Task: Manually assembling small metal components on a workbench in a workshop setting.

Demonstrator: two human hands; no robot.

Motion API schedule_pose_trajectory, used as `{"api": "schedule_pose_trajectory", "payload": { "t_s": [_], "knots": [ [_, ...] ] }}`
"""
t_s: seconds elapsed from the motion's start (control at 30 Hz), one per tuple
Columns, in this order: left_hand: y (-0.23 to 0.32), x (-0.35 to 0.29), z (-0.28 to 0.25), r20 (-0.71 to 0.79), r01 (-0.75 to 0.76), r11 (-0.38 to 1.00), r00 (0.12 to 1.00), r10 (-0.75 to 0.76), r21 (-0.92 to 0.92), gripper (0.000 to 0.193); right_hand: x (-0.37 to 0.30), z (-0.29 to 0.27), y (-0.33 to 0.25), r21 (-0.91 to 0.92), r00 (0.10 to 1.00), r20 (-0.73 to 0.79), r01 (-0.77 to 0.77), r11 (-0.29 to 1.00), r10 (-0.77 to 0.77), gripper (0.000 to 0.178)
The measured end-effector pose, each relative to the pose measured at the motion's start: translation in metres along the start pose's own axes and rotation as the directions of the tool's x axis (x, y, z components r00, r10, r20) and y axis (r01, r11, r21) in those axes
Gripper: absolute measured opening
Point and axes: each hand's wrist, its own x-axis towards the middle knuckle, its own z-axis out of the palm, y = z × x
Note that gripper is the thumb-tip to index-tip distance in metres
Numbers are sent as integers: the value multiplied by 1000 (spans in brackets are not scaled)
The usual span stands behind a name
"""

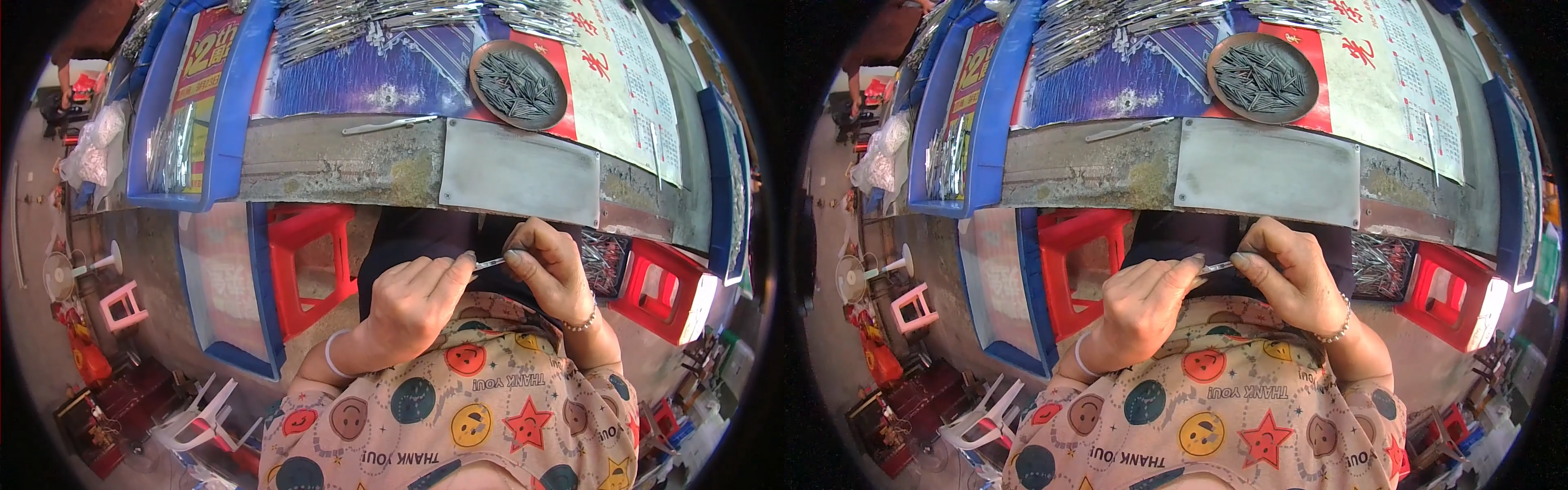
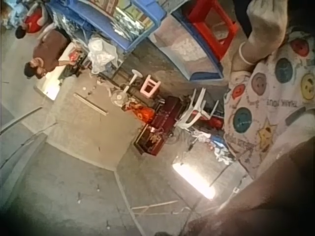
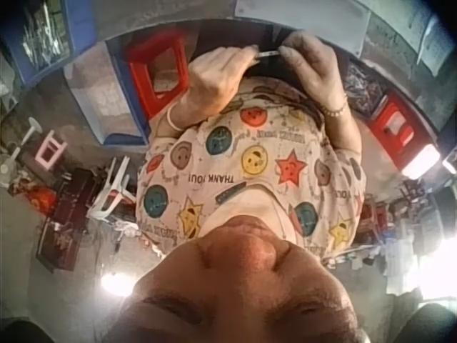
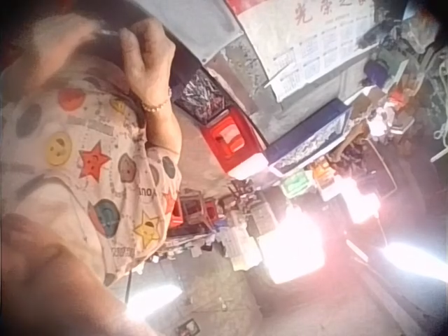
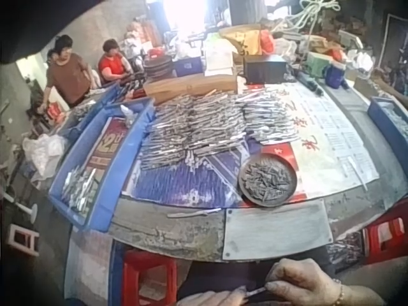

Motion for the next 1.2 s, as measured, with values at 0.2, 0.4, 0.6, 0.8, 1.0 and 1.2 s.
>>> {"api": "schedule_pose_trajectory", "payload": {
  "t_s": [0.2,0.4,0.6,0.8,1.0,1.2],
  "knots": [
    [1,1,1,-16,-22,999,1000,23,48,30,0,2,5,67,1000,-2,-31,997,31,14],
    [9,6,-6,59,37,998,997,-40,52,32,0,2,10,187,999,-4,-52,981,53,14],
    [11,11,-4,70,22,996,997,-29,87,31,0,-2,12,228,998,-3,-58,972,60,15],
    [9,12,3,27,-36,992,999,33,124,30,-2,-4,16,234,998,-5,-56,971,59,17],
    [11,15,3,44,-38,990,999,33,134,29,-4,-6,22,276,999,5,-45,960,45,18],
    [12,20,3,75,-28,994,997,20,103,26,-5,-9,21,352,997,3,-71,933,74,19]
  ]
}}
